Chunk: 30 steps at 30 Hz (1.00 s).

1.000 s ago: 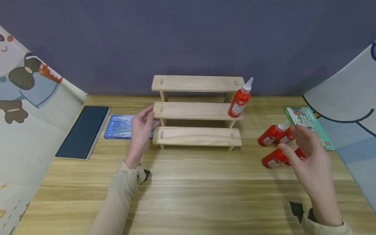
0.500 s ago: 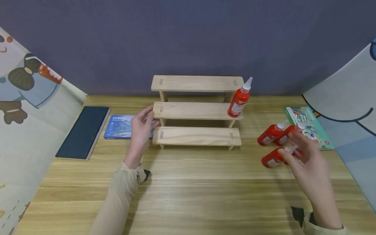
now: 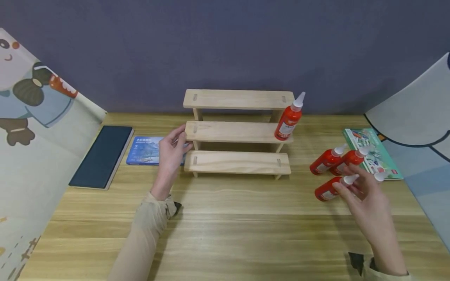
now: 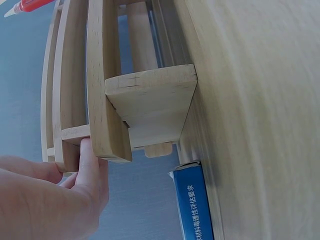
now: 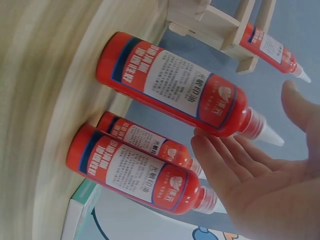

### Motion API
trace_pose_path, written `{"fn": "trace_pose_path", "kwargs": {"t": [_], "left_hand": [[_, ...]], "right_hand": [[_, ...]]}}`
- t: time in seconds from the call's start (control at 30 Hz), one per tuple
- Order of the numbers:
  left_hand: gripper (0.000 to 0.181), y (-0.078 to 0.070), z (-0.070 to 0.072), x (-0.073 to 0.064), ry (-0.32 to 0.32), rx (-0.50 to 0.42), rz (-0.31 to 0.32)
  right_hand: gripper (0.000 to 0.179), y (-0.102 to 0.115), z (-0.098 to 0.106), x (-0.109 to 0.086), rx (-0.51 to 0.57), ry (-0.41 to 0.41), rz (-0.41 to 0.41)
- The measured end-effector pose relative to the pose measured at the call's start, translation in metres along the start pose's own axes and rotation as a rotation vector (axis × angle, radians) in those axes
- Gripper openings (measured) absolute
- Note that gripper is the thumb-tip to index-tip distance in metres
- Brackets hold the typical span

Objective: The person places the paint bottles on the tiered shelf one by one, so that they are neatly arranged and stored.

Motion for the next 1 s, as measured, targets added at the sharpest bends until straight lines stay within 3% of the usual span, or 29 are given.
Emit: {"fn": "trace_pose_path", "kwargs": {"t": [1.0], "left_hand": [[0.042, 0.0, 0.0, -0.001, 0.008, 0.007, 0.005]], "right_hand": [[0.064, -0.021, -0.01, 0.001, -0.041, 0.056, -0.033]]}}
Point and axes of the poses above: each hand's wrist, its own x-axis towards the middle knuckle, its own z-axis out of the back of the hand, y = z × x, the point moved 10 cm from there along x, towards the middle knuckle, and after that the axes turned 12 degrees about x, right-handed, at the moved point
